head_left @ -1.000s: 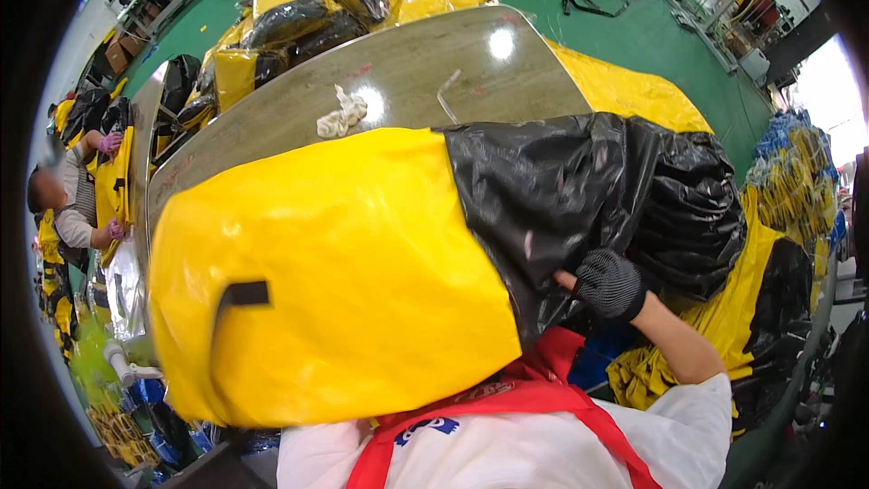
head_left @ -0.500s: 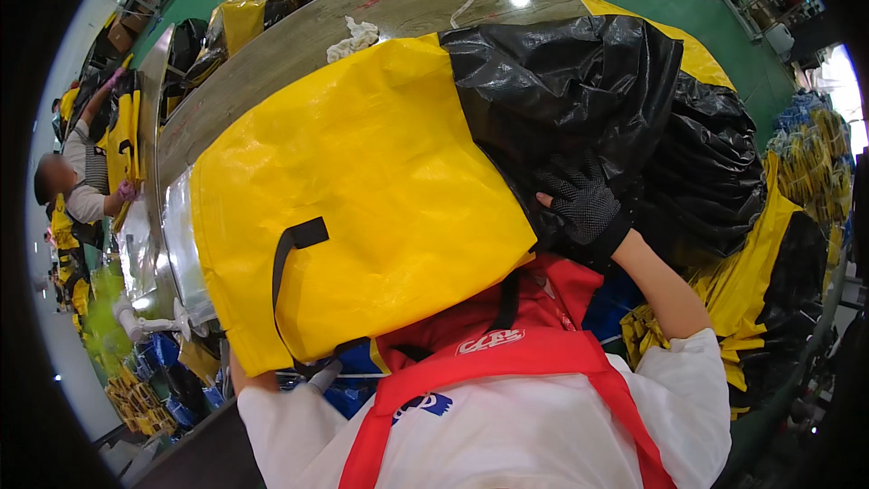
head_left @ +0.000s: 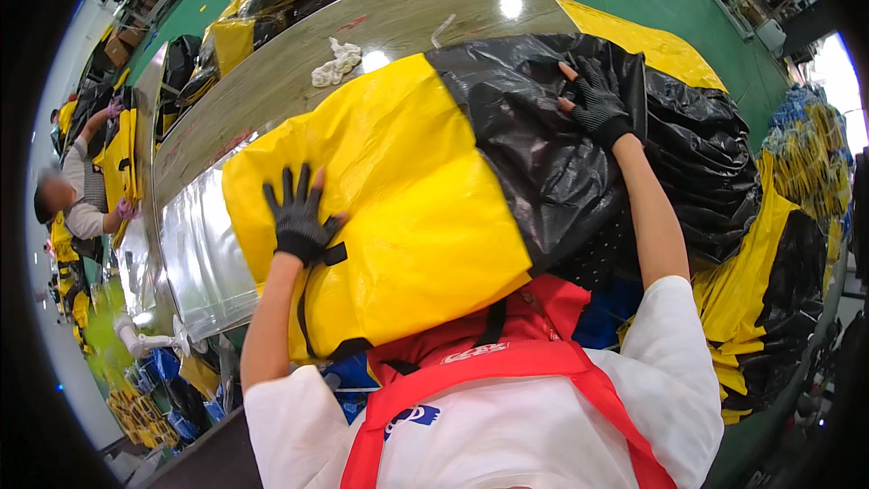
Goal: The person folds yellow and black bags and places them into clear plastic bags on a table. The person repeats this process multiple times, handling each bag individually.
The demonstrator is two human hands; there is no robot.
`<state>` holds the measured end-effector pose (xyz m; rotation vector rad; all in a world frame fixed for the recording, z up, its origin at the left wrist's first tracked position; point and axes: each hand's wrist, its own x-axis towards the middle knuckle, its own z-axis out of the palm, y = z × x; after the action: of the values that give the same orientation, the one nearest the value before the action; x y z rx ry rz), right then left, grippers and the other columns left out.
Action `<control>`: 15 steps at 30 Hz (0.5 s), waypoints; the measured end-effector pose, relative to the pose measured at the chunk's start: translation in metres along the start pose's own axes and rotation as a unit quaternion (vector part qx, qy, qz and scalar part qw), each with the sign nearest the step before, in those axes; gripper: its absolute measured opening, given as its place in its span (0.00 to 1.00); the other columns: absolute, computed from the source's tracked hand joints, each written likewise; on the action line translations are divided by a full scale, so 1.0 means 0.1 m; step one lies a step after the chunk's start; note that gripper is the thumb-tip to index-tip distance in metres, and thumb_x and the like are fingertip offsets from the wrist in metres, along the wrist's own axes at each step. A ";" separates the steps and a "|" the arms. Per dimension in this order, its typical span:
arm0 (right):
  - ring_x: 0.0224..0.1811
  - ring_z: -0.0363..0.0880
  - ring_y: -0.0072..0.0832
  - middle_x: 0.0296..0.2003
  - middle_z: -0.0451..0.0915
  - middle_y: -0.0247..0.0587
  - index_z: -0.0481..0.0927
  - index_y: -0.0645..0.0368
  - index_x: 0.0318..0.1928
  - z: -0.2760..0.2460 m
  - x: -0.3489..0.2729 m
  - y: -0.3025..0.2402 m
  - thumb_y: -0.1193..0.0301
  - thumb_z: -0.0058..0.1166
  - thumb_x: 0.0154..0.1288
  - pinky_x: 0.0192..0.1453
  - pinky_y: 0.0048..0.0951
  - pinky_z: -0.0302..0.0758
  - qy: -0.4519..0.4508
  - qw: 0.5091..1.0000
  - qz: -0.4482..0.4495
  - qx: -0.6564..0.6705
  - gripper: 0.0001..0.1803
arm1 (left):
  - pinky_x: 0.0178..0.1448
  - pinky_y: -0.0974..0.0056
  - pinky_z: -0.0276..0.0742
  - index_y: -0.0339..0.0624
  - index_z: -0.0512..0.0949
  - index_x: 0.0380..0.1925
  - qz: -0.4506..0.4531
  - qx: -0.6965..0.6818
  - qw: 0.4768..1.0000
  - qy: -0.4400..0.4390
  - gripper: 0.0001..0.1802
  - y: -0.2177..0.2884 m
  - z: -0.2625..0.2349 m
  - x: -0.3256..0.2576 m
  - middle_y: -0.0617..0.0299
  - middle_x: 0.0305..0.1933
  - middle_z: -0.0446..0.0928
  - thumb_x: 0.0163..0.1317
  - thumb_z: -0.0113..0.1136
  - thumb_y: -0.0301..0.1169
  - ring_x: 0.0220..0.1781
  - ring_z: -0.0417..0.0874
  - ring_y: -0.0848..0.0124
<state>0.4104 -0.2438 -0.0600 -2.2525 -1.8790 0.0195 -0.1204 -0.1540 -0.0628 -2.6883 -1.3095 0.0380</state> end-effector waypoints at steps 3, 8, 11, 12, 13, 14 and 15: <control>0.71 0.46 0.43 0.66 0.56 0.48 0.61 0.41 0.65 -0.11 -0.08 -0.28 0.44 0.52 0.56 0.71 0.44 0.47 0.030 0.997 0.025 -0.073 0.38 | 0.70 0.40 0.27 0.51 0.55 0.67 -0.025 0.000 0.999 -0.037 0.44 -0.16 0.20 -0.28 0.52 0.72 0.49 0.53 0.53 0.58 0.73 0.45 0.50; 0.63 0.63 0.46 0.57 0.69 0.50 0.68 0.47 0.60 -0.84 -1.19 -1.07 0.48 0.58 0.49 0.67 0.52 0.54 -0.032 0.962 -0.252 0.104 0.37 | 0.71 0.41 0.38 0.49 0.58 0.64 0.013 -0.111 0.993 0.030 0.40 -0.02 -0.22 0.15 0.48 0.68 0.55 0.54 0.56 0.52 0.71 0.51 0.48; 0.60 0.68 0.43 0.54 0.72 0.47 0.72 0.47 0.55 -0.17 -1.75 -1.02 0.53 0.56 0.53 0.66 0.53 0.55 -0.037 0.963 -0.265 -0.023 0.29 | 0.70 0.40 0.39 0.49 0.62 0.63 0.244 -0.225 0.928 0.168 0.39 1.04 -0.87 1.03 0.47 0.67 0.58 0.53 0.57 0.53 0.70 0.52 0.46; 0.59 0.69 0.43 0.54 0.73 0.46 0.74 0.47 0.53 -0.02 -1.83 -1.00 0.55 0.55 0.54 0.66 0.53 0.55 -0.011 0.962 -0.271 -0.038 0.25 | 0.70 0.39 0.38 0.50 0.63 0.62 0.276 -0.221 0.924 0.144 0.38 1.27 -0.85 1.18 0.49 0.67 0.58 0.53 0.57 0.53 0.70 0.52 0.47; 0.56 0.71 0.42 0.51 0.75 0.45 0.80 0.48 0.44 -0.08 -1.83 -1.09 0.57 0.53 0.55 0.65 0.50 0.58 0.038 0.970 -0.240 0.014 0.18 | 0.69 0.37 0.37 0.51 0.64 0.62 0.300 -0.212 0.922 0.124 0.37 1.38 -0.72 1.27 0.50 0.67 0.58 0.53 0.57 0.53 0.70 0.52 0.47; 0.52 0.74 0.41 0.47 0.77 0.46 0.81 0.49 0.41 -0.30 -1.77 -1.22 0.59 0.52 0.55 0.61 0.49 0.62 0.022 0.974 -0.223 0.030 0.15 | 0.69 0.36 0.35 0.53 0.64 0.62 0.316 -0.176 0.929 0.081 0.36 1.42 -0.44 1.24 0.52 0.68 0.58 0.54 0.55 0.53 0.70 0.52 0.48; 0.49 0.76 0.41 0.43 0.79 0.46 0.82 0.50 0.37 -0.60 -1.64 -1.39 0.60 0.52 0.55 0.57 0.48 0.67 0.005 0.978 -0.202 0.048 0.13 | 0.69 0.35 0.34 0.55 0.64 0.62 0.331 -0.140 0.933 0.034 0.35 1.48 -0.09 1.18 0.53 0.68 0.58 0.54 0.54 0.54 0.71 0.52 0.49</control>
<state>0.2533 -0.3897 0.0017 -1.7693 -2.2414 0.0352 0.0685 -0.1527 -0.0705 -3.2066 -0.3555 -0.1760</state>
